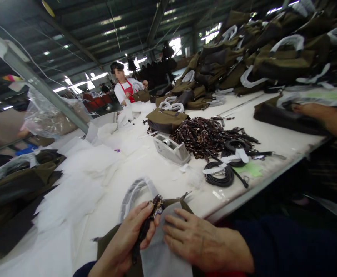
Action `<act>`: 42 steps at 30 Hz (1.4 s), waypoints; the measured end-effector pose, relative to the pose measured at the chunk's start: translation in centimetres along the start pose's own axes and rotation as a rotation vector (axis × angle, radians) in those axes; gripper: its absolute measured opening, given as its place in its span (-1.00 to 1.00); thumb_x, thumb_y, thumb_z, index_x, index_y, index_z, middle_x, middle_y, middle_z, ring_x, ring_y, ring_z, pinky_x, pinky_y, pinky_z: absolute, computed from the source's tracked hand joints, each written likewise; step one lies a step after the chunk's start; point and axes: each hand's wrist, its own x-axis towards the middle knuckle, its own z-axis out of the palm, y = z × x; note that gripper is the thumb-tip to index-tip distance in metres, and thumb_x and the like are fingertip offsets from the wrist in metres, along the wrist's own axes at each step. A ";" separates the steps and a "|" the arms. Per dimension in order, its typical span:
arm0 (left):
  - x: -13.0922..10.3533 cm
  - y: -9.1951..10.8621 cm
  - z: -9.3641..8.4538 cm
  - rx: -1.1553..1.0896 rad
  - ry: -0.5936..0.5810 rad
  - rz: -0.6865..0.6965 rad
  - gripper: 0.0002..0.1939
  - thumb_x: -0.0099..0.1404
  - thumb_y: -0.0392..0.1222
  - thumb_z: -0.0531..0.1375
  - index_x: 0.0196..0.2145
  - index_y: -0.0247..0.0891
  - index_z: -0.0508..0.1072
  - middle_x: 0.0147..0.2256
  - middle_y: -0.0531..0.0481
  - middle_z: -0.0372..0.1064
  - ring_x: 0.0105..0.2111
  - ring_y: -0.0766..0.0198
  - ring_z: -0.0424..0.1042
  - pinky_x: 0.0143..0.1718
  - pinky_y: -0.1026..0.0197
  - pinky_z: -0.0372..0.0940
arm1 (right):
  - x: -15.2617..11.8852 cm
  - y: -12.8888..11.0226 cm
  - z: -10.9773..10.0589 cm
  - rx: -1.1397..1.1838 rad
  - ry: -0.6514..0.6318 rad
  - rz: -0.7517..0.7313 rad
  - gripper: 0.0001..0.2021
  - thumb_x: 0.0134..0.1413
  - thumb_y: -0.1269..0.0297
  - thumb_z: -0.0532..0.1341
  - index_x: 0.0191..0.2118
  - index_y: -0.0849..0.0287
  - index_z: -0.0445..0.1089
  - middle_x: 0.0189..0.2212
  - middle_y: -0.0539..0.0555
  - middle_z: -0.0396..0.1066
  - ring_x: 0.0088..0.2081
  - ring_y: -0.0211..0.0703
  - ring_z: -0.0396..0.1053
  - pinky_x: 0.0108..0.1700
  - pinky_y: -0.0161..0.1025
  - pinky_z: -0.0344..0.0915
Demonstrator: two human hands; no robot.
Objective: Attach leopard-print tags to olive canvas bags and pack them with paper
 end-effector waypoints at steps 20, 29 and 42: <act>0.0 -0.4 0.4 0.141 0.059 0.046 -0.66 0.32 0.12 0.15 -0.25 -0.23 0.32 -0.64 0.14 0.30 -0.77 0.51 0.04 -0.75 0.46 -0.10 | 0.8 1.7 1.1 0.102 -0.072 0.073 -0.83 0.29 0.35 0.07 -0.09 0.20 0.35 0.00 0.15 0.42 0.05 -0.08 0.28 -0.04 -0.10 0.24; 0.6 -6.2 0.4 0.077 0.139 0.140 -0.68 0.40 0.08 0.07 -0.17 -0.26 0.27 -0.60 0.18 0.28 -0.75 0.53 0.10 -0.76 0.51 -0.04 | 2.1 6.2 -4.2 0.625 -0.258 0.026 -0.70 0.26 0.22 0.17 0.06 0.16 0.39 -0.06 0.09 0.49 -0.05 -0.19 0.41 -0.01 -0.33 0.26; 1.2 -7.5 0.1 0.048 0.179 0.206 -0.64 0.38 0.11 0.07 -0.12 -0.26 0.24 -0.41 0.07 0.40 -0.79 0.55 0.20 -0.86 0.51 -0.12 | 19.6 8.0 8.1 -0.108 -0.270 -0.131 -0.83 0.20 0.25 0.20 -0.14 0.19 0.42 -0.18 0.19 0.41 -0.07 0.04 0.31 -0.06 -0.05 0.25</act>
